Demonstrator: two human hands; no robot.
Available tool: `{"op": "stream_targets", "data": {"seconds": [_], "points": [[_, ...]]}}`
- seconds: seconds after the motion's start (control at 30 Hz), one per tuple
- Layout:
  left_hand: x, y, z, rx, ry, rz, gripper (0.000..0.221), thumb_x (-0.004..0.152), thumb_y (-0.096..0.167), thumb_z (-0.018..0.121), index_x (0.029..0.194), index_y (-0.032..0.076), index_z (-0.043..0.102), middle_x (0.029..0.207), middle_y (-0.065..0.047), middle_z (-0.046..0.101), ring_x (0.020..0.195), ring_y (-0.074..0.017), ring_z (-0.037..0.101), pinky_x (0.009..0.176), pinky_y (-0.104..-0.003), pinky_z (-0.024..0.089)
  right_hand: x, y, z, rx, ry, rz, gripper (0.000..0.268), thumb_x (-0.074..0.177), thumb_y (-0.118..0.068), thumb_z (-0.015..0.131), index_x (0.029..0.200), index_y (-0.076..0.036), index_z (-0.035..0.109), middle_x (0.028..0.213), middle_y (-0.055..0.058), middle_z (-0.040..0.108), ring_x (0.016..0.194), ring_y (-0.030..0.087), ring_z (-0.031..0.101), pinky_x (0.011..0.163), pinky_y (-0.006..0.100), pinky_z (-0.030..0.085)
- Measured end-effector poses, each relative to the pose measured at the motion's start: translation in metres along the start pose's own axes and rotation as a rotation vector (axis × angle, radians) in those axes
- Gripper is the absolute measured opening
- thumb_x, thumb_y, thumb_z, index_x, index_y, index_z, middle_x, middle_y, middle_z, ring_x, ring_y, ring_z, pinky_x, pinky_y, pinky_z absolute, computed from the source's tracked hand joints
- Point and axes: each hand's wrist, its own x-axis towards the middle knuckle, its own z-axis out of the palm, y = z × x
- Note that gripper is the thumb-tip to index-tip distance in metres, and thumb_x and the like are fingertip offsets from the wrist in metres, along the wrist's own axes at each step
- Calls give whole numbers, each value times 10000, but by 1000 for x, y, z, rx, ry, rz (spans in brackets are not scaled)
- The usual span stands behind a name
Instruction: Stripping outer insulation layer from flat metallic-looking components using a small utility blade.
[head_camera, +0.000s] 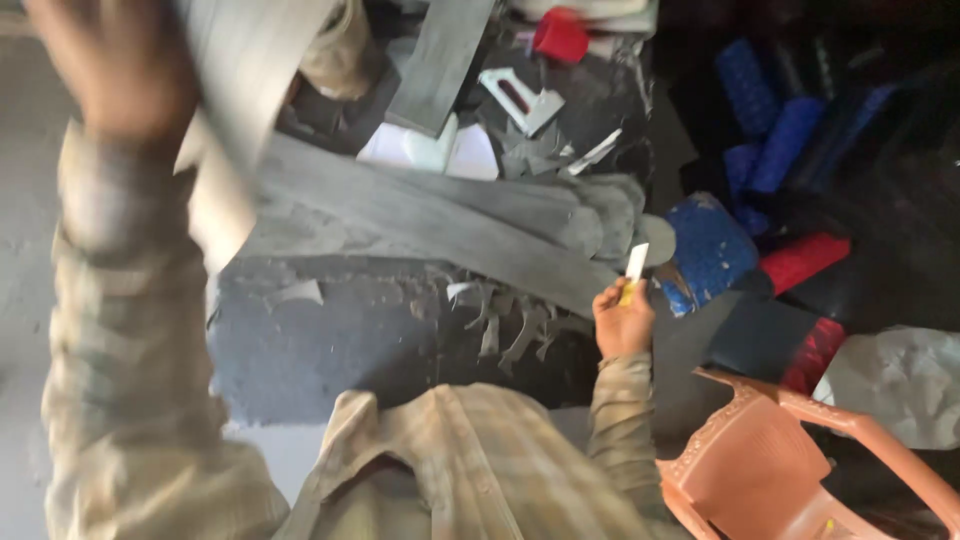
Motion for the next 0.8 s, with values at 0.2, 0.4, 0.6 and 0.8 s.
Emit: {"op": "stream_targets", "data": {"seconds": [0.2,0.4,0.6,0.8], "points": [[-207,-20,-156,535,-360,-246,663,1090,441,650,645,-41,555,511,-56,419,549,-86,398,485,-341,341,7,-45,-53,159,36,-8,151,1108,-241,561,1080,-136,666,929,-9,640,860,152,602,834,329,506],[-311,-75,-222,979,-608,-398,666,859,714,701,779,55,756,573,-127,599,517,-254,523,555,-385,459,-11,-25,-80,-7,205,-54,199,1063,-289,600,925,-147,616,939,3,683,807,185,594,797,386,515],[-329,-203,-281,1450,-980,-705,748,857,846,545,891,149,812,759,-105,769,774,-290,723,791,-465,554,-108,109,-4,-667,-26,21,140,1006,-243,605,1023,-114,656,1033,88,705,937,216,670,802,374,535],[-367,-299,-268,1392,-521,-524,820,828,787,727,1328,138,684,1265,-259,621,1127,-456,523,849,-673,417,-106,228,-41,-1017,-68,195,221,983,-244,635,1104,-60,661,1216,110,730,1129,210,696,866,356,565]]}}
